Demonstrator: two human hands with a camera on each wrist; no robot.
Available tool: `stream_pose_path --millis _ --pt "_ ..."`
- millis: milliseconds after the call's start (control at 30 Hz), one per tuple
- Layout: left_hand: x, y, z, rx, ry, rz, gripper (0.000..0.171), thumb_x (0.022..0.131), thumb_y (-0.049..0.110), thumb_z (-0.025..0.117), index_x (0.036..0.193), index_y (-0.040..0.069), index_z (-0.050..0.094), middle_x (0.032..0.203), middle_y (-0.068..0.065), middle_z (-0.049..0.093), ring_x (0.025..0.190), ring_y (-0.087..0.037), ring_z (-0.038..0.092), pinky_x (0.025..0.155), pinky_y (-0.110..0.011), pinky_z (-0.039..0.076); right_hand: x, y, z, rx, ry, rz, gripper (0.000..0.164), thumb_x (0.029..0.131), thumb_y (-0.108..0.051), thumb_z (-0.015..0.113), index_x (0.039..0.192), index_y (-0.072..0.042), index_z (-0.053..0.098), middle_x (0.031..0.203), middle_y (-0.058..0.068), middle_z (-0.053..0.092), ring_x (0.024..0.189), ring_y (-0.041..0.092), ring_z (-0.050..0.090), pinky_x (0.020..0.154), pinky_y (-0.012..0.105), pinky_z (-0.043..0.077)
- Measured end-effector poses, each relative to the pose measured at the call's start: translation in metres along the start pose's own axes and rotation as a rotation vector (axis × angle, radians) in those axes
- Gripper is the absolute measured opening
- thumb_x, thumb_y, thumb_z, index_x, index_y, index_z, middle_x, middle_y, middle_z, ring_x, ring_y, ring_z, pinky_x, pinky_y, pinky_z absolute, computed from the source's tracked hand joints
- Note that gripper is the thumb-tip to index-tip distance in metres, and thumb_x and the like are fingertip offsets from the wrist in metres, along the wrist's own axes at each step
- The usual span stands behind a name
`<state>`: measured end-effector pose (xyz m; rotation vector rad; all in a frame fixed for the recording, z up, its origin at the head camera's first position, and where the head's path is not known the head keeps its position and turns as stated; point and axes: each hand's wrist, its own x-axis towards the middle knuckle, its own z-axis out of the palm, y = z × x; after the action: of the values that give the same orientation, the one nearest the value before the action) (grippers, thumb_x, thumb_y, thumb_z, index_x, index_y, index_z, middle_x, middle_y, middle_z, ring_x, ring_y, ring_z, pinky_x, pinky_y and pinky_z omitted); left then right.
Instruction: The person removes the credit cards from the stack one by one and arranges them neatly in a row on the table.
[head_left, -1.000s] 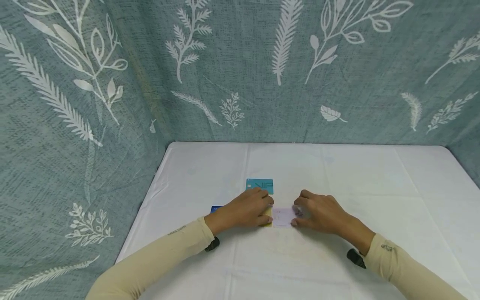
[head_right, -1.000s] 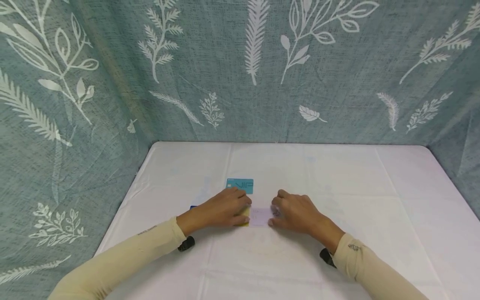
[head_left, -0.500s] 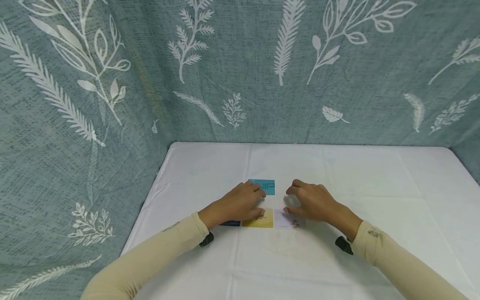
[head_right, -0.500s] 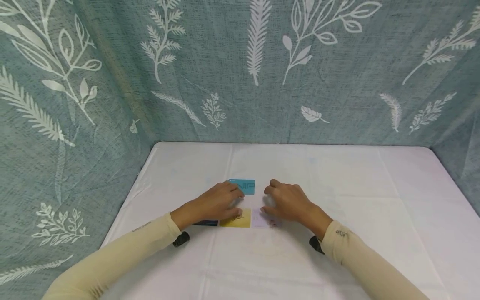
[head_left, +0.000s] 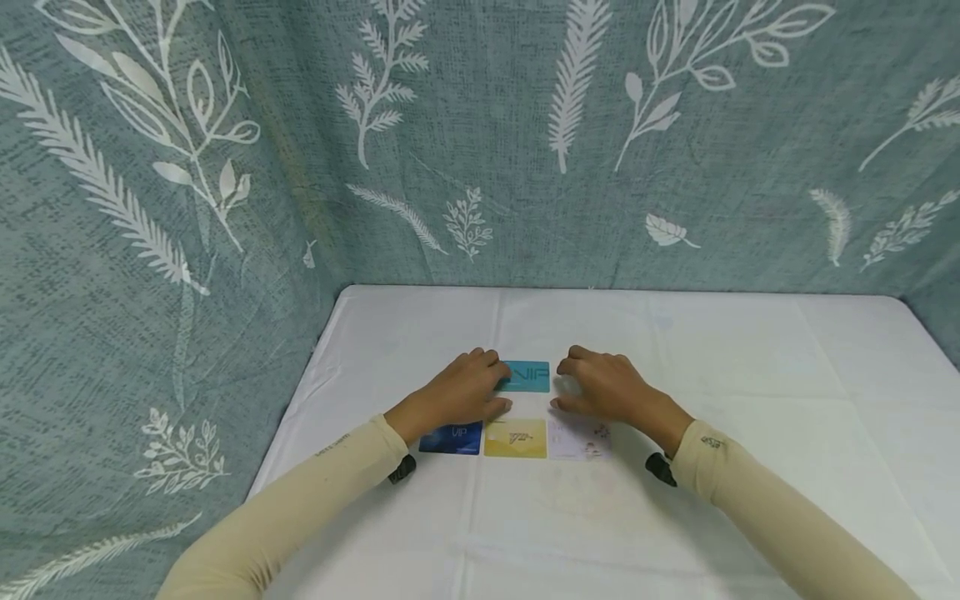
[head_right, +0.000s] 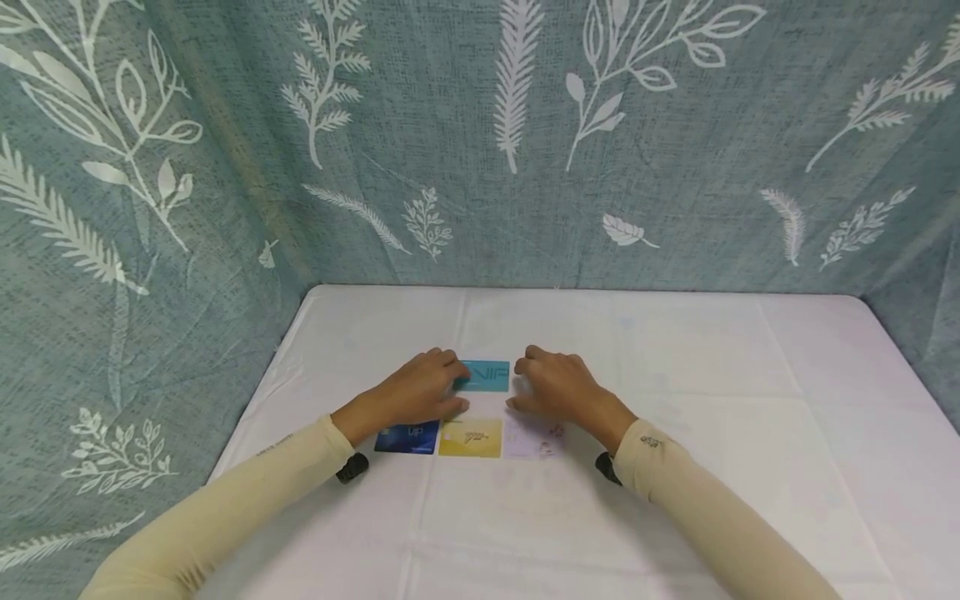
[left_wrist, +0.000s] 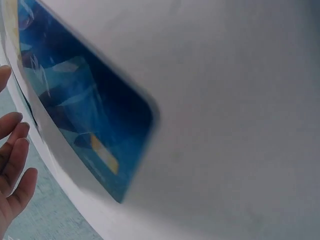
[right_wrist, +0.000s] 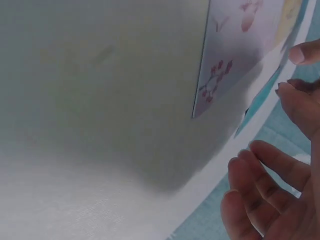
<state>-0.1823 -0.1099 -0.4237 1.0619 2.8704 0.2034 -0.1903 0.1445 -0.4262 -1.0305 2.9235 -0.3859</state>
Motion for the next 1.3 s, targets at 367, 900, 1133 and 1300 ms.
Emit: stream_pose_path --millis 367,900,1133,1300 --pt "0.007 -0.017 0.004 0.014 -0.023 -0.104 0.054 0.093 0.045 0.068 0.129 0.005 0.064 0.117 -0.011 0.063 0.102 -0.022 0.058 0.091 -0.039 0.050 0.025 0.003 0.004 0.000 -0.052 0.059 0.054 0.082 -0.049 0.079 0.117 -0.008 0.072 0.105 0.007 0.066 0.072 0.014 0.057 0.059 0.031 0.049" --pt "0.015 -0.027 0.003 -0.014 -0.069 -0.124 0.060 0.090 0.050 0.071 0.130 0.006 0.063 0.118 -0.011 0.060 0.105 -0.025 0.057 0.093 -0.041 0.050 0.042 0.001 0.009 -0.009 -0.123 0.083 0.057 0.081 -0.051 0.080 0.119 -0.009 0.072 0.107 0.006 0.064 0.078 0.015 0.058 0.069 0.037 0.054" --pt "0.019 -0.025 0.002 -0.031 -0.085 -0.125 0.058 0.091 0.047 0.072 0.129 0.005 0.062 0.116 -0.011 0.060 0.101 -0.022 0.056 0.092 -0.040 0.050 0.041 0.001 0.007 -0.001 -0.119 0.092 0.056 0.081 -0.049 0.081 0.119 -0.009 0.071 0.105 0.006 0.063 0.075 0.014 0.055 0.066 0.035 0.052" --pt "0.020 -0.023 0.000 -0.030 -0.085 -0.124 0.057 0.091 0.046 0.072 0.128 0.005 0.062 0.116 -0.010 0.060 0.101 -0.022 0.056 0.092 -0.039 0.050 0.040 0.001 0.007 0.001 -0.114 0.096 0.056 0.081 -0.049 0.081 0.119 -0.010 0.071 0.107 0.006 0.064 0.075 0.015 0.055 0.066 0.035 0.053"
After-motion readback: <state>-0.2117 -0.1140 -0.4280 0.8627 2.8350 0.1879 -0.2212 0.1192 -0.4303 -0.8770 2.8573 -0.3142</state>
